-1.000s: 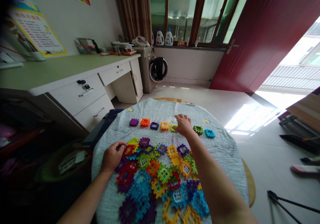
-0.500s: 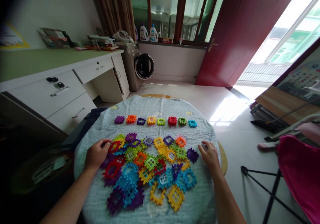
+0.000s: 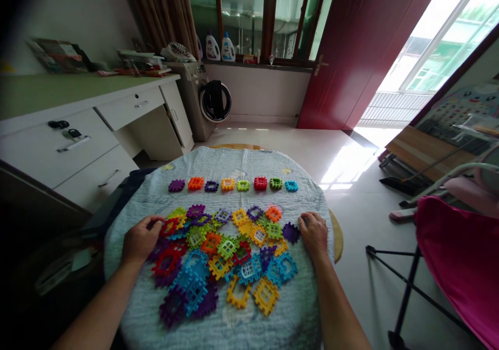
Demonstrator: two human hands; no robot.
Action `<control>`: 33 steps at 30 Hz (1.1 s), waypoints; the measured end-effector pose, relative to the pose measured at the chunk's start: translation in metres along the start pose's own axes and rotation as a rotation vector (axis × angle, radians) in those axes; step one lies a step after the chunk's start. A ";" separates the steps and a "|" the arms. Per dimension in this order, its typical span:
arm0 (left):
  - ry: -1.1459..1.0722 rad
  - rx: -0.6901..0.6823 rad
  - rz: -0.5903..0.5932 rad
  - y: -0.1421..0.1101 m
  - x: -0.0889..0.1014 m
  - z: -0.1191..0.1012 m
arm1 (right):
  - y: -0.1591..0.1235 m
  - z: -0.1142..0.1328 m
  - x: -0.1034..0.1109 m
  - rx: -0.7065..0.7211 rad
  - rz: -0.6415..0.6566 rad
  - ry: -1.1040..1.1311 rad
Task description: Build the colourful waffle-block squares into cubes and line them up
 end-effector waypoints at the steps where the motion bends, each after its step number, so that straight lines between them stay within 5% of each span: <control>1: -0.001 -0.004 -0.004 0.000 0.000 0.000 | 0.000 0.000 0.000 -0.006 0.006 -0.011; 8: -0.025 -0.006 -0.023 0.002 -0.003 0.005 | 0.011 0.026 0.000 -0.155 0.127 -0.056; 17: -0.069 -0.024 -0.053 0.000 -0.003 0.004 | 0.019 0.102 -0.030 -0.003 0.307 -0.147; 33: -0.368 0.059 -0.057 -0.003 0.000 0.007 | 0.004 0.084 -0.050 0.114 -0.043 0.009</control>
Point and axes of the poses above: each hand's wrist, its own y-axis towards the middle knuckle, its own x-axis out of the back of the hand, z = x × y, the point moved 2 cm from there along y, towards the middle knuckle, and after that the axes turned 2 degrees about z, right-handed, at the moved point
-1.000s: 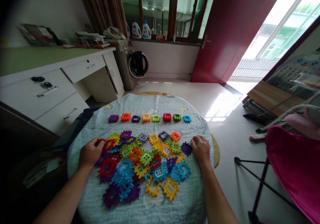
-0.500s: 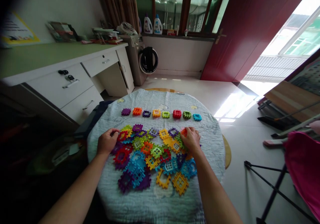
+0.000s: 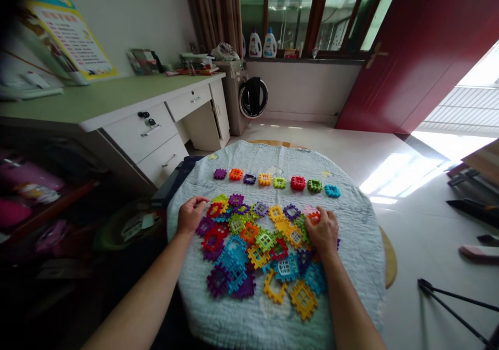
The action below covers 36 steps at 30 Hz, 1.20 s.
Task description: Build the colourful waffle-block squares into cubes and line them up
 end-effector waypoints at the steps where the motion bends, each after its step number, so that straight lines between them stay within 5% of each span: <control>1: -0.018 0.008 -0.006 0.000 0.001 0.001 | 0.000 0.000 0.000 0.002 -0.001 0.010; 4: -0.047 0.024 0.008 0.001 0.001 0.004 | 0.000 0.000 0.000 0.012 0.013 0.020; 7: -0.078 -0.021 0.148 0.002 0.002 0.004 | 0.000 0.000 0.000 0.001 0.025 0.008; 10: 0.005 -0.152 0.331 0.001 0.002 0.001 | 0.000 0.001 0.000 -0.007 0.039 -0.002; 14: 0.222 -0.338 0.424 -0.003 0.002 -0.005 | 0.000 0.002 0.001 -0.011 0.052 -0.009; 28: 0.008 -0.249 0.195 -0.006 -0.002 -0.004 | 0.012 0.003 0.002 -0.056 0.142 -0.057; 32: -0.072 -0.139 0.169 -0.006 0.001 -0.003 | 0.026 0.039 0.016 -0.021 0.118 0.020; 36: -0.114 -0.046 0.099 -0.004 0.002 -0.001 | 0.020 0.123 0.012 0.230 0.389 0.200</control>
Point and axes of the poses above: each hand's wrist, its own y-axis towards the middle knuckle, its own x-axis out of the back of the hand, z = x × y, the point moved 2 cm from there along y, towards the middle knuckle, and after that the axes turned 2 degrees about z, right-handed, at the moved point
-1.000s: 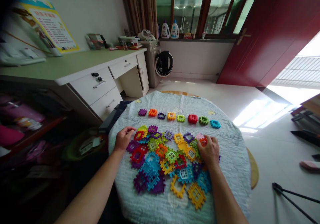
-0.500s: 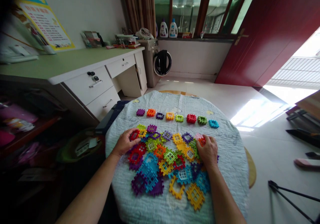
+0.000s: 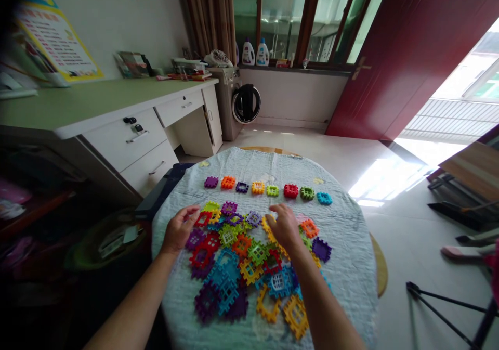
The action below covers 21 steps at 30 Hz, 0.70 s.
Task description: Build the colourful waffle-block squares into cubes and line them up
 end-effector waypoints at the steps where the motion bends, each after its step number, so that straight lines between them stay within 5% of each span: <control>1: -0.001 0.017 -0.016 0.001 0.000 0.000 | 0.003 0.022 -0.009 0.050 0.071 -0.012; 4: 0.024 0.032 -0.033 0.001 0.001 0.000 | 0.009 0.073 -0.035 0.087 0.192 -0.102; 7: 0.061 0.018 -0.027 0.001 0.001 -0.002 | 0.009 0.095 -0.055 0.056 0.295 -0.191; 21: 0.211 -0.044 0.007 0.002 -0.002 -0.002 | -0.002 0.100 -0.067 0.094 0.272 -0.160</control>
Point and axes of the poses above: each hand's wrist, its own y-axis towards the middle knuckle, its own x-axis out of the back of the hand, z = x × y, the point moved 2 cm from there along y, towards the middle knuckle, and after that the axes turned 2 degrees about z, right-handed, at the moved point
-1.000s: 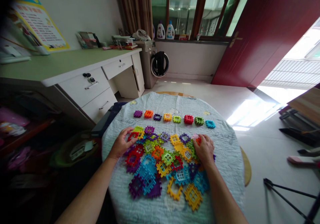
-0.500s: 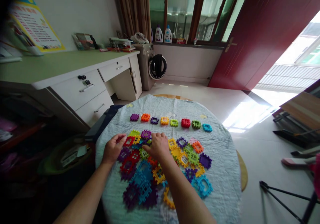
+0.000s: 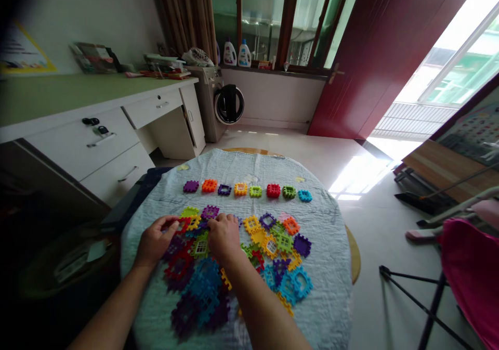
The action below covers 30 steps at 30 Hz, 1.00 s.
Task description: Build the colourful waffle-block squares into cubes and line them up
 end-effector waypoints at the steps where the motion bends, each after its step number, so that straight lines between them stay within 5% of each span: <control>1: 0.002 -0.005 0.002 0.000 0.000 0.000 | -0.001 -0.004 0.003 0.015 -0.029 0.034; 7: 0.011 -0.019 0.001 0.000 -0.001 0.000 | -0.023 -0.059 0.022 -0.061 -0.268 0.181; 11: 0.007 -0.028 -0.004 0.000 -0.002 0.000 | -0.039 -0.090 0.021 -0.043 -0.178 0.130; 14: 0.013 -0.034 -0.011 0.000 -0.002 -0.001 | -0.045 -0.099 0.021 -0.048 -0.072 0.134; 25: 0.006 -0.038 -0.001 0.000 -0.003 0.001 | -0.032 -0.090 0.015 -0.078 -0.027 0.063; 30: 0.007 -0.048 -0.002 0.000 -0.003 0.003 | -0.030 -0.137 0.045 -0.282 -0.280 0.132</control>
Point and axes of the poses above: each hand's wrist, its own y-axis towards the middle knuckle, its own x-axis out of the back of the hand, z = x × y, the point moved 2 cm from there along y, towards the middle knuckle, and after that the axes turned 2 degrees about z, right-handed, at the moved point
